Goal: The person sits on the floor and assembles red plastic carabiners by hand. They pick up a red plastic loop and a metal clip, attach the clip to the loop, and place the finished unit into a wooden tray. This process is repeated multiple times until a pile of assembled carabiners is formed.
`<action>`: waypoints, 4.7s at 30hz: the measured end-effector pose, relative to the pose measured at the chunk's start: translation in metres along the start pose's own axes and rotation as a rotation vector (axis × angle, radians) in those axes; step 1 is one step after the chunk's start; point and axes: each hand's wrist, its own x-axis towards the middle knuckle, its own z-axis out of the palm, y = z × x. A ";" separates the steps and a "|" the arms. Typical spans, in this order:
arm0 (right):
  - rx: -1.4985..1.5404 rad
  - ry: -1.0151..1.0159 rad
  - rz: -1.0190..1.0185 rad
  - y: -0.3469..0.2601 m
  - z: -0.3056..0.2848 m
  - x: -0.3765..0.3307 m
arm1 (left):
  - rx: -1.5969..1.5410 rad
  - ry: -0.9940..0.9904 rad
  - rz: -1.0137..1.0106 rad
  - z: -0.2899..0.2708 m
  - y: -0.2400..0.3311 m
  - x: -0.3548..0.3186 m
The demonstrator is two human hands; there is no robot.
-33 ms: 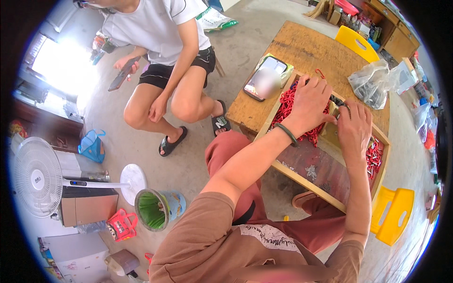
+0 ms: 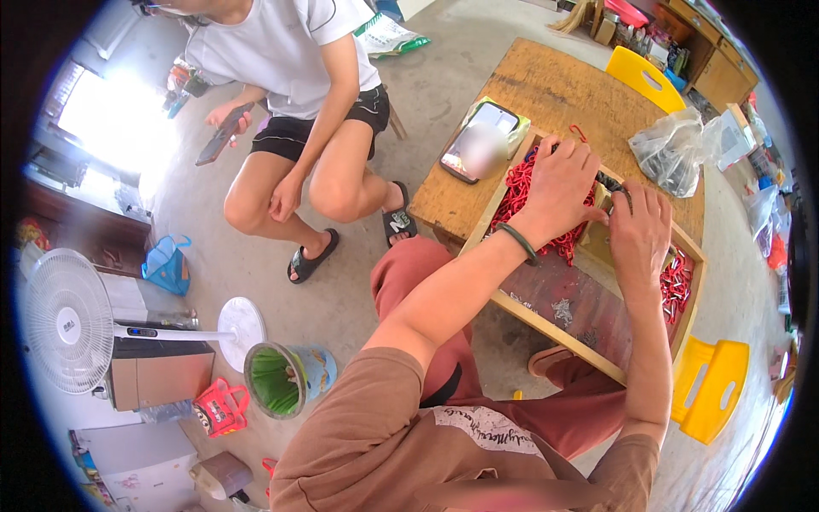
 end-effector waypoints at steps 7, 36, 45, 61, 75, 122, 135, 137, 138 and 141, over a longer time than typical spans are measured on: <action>0.066 0.092 -0.117 0.027 0.008 -0.021 | -0.043 -0.054 -0.019 -0.004 0.003 0.003; 0.676 -0.310 0.583 0.039 0.024 -0.005 | 0.003 -0.007 0.003 0.002 -0.002 0.000; 0.633 -0.224 0.596 0.034 0.020 -0.007 | -0.013 -0.019 0.020 0.001 0.003 0.005; 0.423 -0.027 0.411 0.022 0.010 -0.016 | 0.055 0.068 -0.018 0.004 0.021 -0.004; 1.150 -0.232 0.832 0.025 -0.010 -0.024 | -0.242 0.067 0.047 0.006 0.013 -0.010; 0.825 -0.525 -0.082 -0.122 0.009 -0.022 | -0.919 0.070 -0.335 -0.078 -0.013 -0.039; 1.350 -0.367 0.510 -0.049 -0.024 -0.042 | -1.025 -0.071 -0.231 -0.078 -0.004 -0.036; 1.263 -0.316 0.492 -0.038 -0.028 -0.049 | -1.031 -0.206 -0.153 -0.079 -0.003 -0.040; 1.245 -0.324 0.483 -0.034 -0.026 -0.053 | -0.928 -0.192 -0.067 -0.077 -0.002 -0.044; 1.229 -0.279 0.451 -0.025 -0.026 -0.053 | -0.905 -0.376 0.007 -0.077 0.005 -0.041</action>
